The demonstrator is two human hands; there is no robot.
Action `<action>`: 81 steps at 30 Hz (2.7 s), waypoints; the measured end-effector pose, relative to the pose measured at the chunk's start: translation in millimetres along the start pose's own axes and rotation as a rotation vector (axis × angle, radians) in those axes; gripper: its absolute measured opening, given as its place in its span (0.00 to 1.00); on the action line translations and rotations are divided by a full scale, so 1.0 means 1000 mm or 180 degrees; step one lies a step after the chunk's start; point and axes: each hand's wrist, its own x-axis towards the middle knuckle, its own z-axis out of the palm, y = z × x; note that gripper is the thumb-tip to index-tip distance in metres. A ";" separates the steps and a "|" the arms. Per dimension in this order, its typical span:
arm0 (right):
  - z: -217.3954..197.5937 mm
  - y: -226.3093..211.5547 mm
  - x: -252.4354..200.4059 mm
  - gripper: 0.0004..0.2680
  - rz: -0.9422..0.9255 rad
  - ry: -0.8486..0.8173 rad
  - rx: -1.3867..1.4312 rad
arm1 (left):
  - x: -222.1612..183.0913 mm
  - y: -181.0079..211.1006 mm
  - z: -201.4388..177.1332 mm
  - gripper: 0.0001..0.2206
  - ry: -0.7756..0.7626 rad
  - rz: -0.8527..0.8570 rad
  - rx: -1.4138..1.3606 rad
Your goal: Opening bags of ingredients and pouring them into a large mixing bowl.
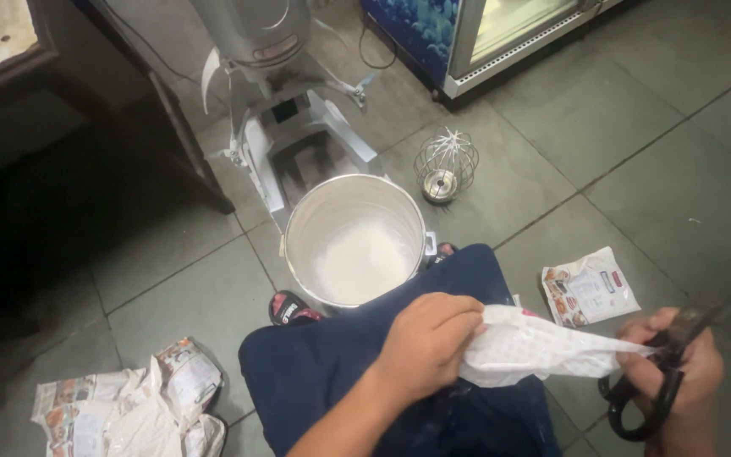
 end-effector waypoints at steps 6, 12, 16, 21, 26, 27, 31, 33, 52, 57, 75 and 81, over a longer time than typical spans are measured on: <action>-0.013 -0.034 0.006 0.15 0.0088 -0.0056 0.0742 | 0.011 0.032 -0.010 0.04 -0.0019 -0.0319 -0.1314; -0.012 -0.028 -0.002 0.16 -0.0035 0.0117 0.0151 | -0.003 -0.003 0.010 0.03 0.0105 -0.0782 -0.0695; -0.022 -0.021 -0.019 0.14 0.0202 0.0290 0.0065 | -0.015 0.005 0.018 0.03 0.0372 -0.1341 -0.1657; -0.004 -0.013 -0.008 0.14 0.0082 0.0204 -0.0267 | -0.032 -0.018 0.034 0.11 -0.0033 -0.1180 -0.1568; -0.003 -0.033 -0.016 0.15 0.0234 0.0212 -0.0123 | -0.065 -0.057 0.028 0.07 0.2267 -0.1585 -0.4074; -0.003 -0.023 -0.011 0.15 0.0237 0.0325 -0.0243 | -0.058 -0.056 0.029 0.06 0.1542 -0.1511 -0.3504; -0.027 0.003 -0.012 0.13 0.0220 0.0100 -0.0247 | -0.041 -0.028 0.038 0.09 -0.0429 -0.1377 -0.1594; -0.025 -0.005 -0.006 0.15 0.0259 0.0138 -0.0100 | -0.033 -0.020 0.036 0.10 -0.0303 -0.1916 -0.1685; -0.009 -0.014 -0.016 0.21 0.0388 -0.0002 -0.0615 | -0.091 -0.042 0.089 0.14 0.0706 -0.2799 -0.2740; -0.033 -0.066 -0.006 0.29 0.0400 -0.0736 -0.1116 | -0.094 -0.060 0.099 0.18 0.1624 -0.3049 -0.4092; -0.090 -0.096 0.065 0.37 -0.0548 -0.3362 -0.4470 | -0.081 -0.072 0.091 0.20 0.1570 -0.2916 -0.4160; -0.074 -0.104 0.079 0.36 -0.0524 -0.3870 -0.5110 | -0.077 -0.070 0.087 0.20 0.1527 -0.2864 -0.4187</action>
